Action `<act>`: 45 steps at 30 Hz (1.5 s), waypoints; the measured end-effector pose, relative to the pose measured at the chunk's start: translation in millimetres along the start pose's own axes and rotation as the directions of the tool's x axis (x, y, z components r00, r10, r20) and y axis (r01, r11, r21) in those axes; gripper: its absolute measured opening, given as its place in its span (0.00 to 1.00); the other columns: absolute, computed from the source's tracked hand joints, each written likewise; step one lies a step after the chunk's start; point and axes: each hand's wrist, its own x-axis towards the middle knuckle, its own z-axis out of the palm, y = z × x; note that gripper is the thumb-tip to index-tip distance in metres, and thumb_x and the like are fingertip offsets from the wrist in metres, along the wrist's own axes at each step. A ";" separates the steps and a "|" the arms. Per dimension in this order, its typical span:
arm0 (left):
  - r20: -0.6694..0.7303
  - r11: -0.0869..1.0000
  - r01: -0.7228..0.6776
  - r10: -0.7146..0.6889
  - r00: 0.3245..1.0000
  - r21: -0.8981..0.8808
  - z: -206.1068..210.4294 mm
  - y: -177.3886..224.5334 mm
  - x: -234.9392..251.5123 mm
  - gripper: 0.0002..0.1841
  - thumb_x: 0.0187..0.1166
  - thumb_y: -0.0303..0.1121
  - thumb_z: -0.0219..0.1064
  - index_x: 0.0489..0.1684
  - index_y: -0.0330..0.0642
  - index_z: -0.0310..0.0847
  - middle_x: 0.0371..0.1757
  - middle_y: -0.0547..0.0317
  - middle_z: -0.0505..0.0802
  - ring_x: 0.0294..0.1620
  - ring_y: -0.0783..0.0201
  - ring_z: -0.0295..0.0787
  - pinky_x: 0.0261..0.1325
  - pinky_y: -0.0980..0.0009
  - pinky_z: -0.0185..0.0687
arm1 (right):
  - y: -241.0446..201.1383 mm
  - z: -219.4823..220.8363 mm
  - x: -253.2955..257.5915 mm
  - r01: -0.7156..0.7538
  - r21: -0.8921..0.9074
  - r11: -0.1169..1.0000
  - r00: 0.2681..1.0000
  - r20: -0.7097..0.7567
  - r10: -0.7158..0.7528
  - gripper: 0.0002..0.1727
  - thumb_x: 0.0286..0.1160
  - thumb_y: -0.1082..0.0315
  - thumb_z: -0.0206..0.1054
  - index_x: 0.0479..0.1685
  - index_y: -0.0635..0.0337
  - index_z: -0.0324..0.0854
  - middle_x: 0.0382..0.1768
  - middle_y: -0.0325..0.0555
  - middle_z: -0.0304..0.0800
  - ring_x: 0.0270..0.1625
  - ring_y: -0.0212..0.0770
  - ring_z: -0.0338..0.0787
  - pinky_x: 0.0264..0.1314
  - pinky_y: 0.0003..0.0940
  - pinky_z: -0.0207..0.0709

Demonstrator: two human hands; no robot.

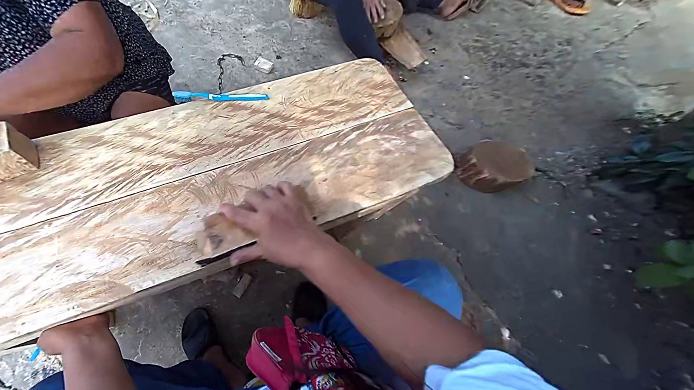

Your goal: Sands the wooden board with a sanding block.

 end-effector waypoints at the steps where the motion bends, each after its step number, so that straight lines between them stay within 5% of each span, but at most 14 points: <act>1: -0.002 1.000 -0.004 0.004 1.000 0.005 -0.9 0.9 -0.4 0.34 0.92 0.50 0.20 0.88 0.36 0.50 0.82 0.36 0.72 0.80 0.43 0.74 0.73 0.34 0.76 | -20.2 4.1 7.6 0.027 0.017 0.999 0.998 0.056 -0.028 0.42 0.59 0.35 0.80 0.78 0.38 0.81 0.56 0.55 0.90 0.60 0.59 0.87 0.71 0.64 0.70; 4: -0.007 0.999 0.006 -0.006 1.000 0.033 -2.3 6.5 -3.6 0.34 0.93 0.50 0.21 0.88 0.37 0.49 0.83 0.37 0.72 0.81 0.44 0.73 0.74 0.35 0.75 | -27.9 3.5 8.3 0.083 0.032 0.996 0.990 0.108 -0.086 0.40 0.63 0.40 0.80 0.81 0.36 0.78 0.57 0.53 0.89 0.62 0.55 0.86 0.72 0.59 0.69; 7: 0.006 0.999 0.009 -0.009 1.000 0.040 -1.1 6.7 -4.6 0.34 0.93 0.51 0.21 0.88 0.38 0.49 0.83 0.37 0.72 0.81 0.43 0.73 0.74 0.35 0.76 | 31.2 -15.2 -26.5 0.007 -0.025 1.000 1.000 0.000 -0.007 0.41 0.58 0.42 0.84 0.79 0.37 0.80 0.59 0.54 0.91 0.63 0.57 0.89 0.71 0.63 0.73; 10: 0.003 1.000 -0.001 0.001 1.000 0.027 1.5 4.6 -6.6 0.35 0.92 0.51 0.20 0.88 0.37 0.49 0.83 0.36 0.72 0.80 0.42 0.74 0.73 0.34 0.76 | 132.5 -55.4 -77.2 -0.247 -0.112 0.963 0.969 -0.018 0.246 0.43 0.62 0.39 0.80 0.82 0.42 0.78 0.65 0.61 0.88 0.68 0.66 0.85 0.72 0.73 0.69; 14: -0.018 1.000 0.001 -0.001 1.000 0.008 4.8 1.8 -8.7 0.34 0.92 0.50 0.18 0.89 0.39 0.48 0.84 0.38 0.71 0.81 0.44 0.73 0.74 0.35 0.75 | 212.6 -91.3 -103.7 -0.616 -0.193 0.764 0.782 -0.028 0.623 0.49 0.65 0.36 0.77 0.89 0.47 0.68 0.74 0.72 0.78 0.75 0.77 0.76 0.71 0.83 0.59; 17: -0.074 1.000 -0.003 0.002 0.997 -0.025 6.2 -0.9 -3.7 0.34 0.92 0.51 0.20 0.89 0.40 0.50 0.84 0.39 0.71 0.81 0.43 0.73 0.72 0.34 0.76 | 186.6 -78.5 -67.4 -0.587 -0.176 0.790 0.805 -0.025 0.593 0.48 0.66 0.39 0.78 0.88 0.50 0.69 0.75 0.71 0.78 0.77 0.75 0.75 0.75 0.81 0.56; 23: -0.107 0.999 -0.010 0.005 0.994 -0.040 3.9 -1.5 1.4 0.33 0.93 0.50 0.22 0.87 0.40 0.53 0.82 0.39 0.74 0.79 0.44 0.75 0.71 0.34 0.77 | 31.8 -3.4 59.9 -0.261 -0.029 0.965 0.965 -0.033 0.260 0.45 0.61 0.38 0.81 0.81 0.50 0.79 0.62 0.64 0.87 0.66 0.67 0.83 0.71 0.72 0.66; 27: -0.123 1.000 -0.009 0.008 0.992 -0.013 2.7 -0.7 1.8 0.31 0.94 0.48 0.24 0.86 0.39 0.54 0.80 0.38 0.75 0.77 0.43 0.77 0.70 0.34 0.78 | -51.0 21.4 118.8 -0.085 -0.024 0.996 0.985 0.146 0.088 0.43 0.68 0.38 0.76 0.86 0.41 0.72 0.73 0.57 0.82 0.76 0.60 0.79 0.78 0.65 0.62; 29: -0.115 1.000 0.000 0.000 0.993 -0.003 2.3 1.4 1.2 0.32 0.94 0.49 0.23 0.87 0.39 0.53 0.81 0.39 0.74 0.78 0.44 0.76 0.71 0.34 0.77 | -48.9 14.9 124.5 -0.058 -0.021 0.998 0.975 0.214 0.061 0.43 0.71 0.38 0.74 0.88 0.40 0.69 0.75 0.56 0.81 0.78 0.59 0.77 0.78 0.64 0.63; 32: -0.096 1.000 0.024 -0.025 0.995 -0.004 3.8 1.8 -0.3 0.33 0.93 0.51 0.22 0.88 0.41 0.52 0.82 0.40 0.73 0.79 0.44 0.75 0.72 0.34 0.76 | 11.3 -5.8 100.3 -0.135 -0.032 0.990 0.981 0.136 0.138 0.43 0.70 0.39 0.75 0.87 0.42 0.71 0.73 0.59 0.83 0.77 0.62 0.79 0.78 0.68 0.63; 38: -0.142 0.998 0.034 -0.040 0.989 -0.045 10.0 2.4 -5.2 0.30 0.95 0.49 0.26 0.85 0.39 0.56 0.79 0.40 0.77 0.75 0.45 0.78 0.69 0.37 0.79 | 166.4 -61.0 27.1 -0.588 -0.140 0.797 0.805 -0.003 0.594 0.48 0.69 0.36 0.75 0.90 0.44 0.66 0.79 0.72 0.74 0.79 0.79 0.71 0.73 0.86 0.56; 41: -0.190 0.998 0.039 -0.049 0.981 -0.057 13.3 2.0 -3.9 0.29 0.95 0.49 0.31 0.82 0.38 0.60 0.75 0.39 0.79 0.71 0.45 0.81 0.66 0.37 0.81 | 142.6 -53.2 37.2 -0.552 -0.130 0.824 0.831 -0.008 0.556 0.47 0.69 0.40 0.78 0.89 0.50 0.67 0.77 0.72 0.75 0.79 0.78 0.72 0.74 0.83 0.56; 45: -0.242 0.998 0.016 -0.029 0.970 -0.056 15.0 -1.0 2.9 0.27 0.96 0.47 0.33 0.80 0.36 0.63 0.72 0.38 0.81 0.70 0.46 0.82 0.65 0.39 0.81 | 29.2 -8.2 95.1 -0.222 -0.065 0.973 0.973 0.048 0.225 0.46 0.64 0.41 0.80 0.83 0.54 0.75 0.67 0.69 0.84 0.71 0.73 0.80 0.73 0.77 0.62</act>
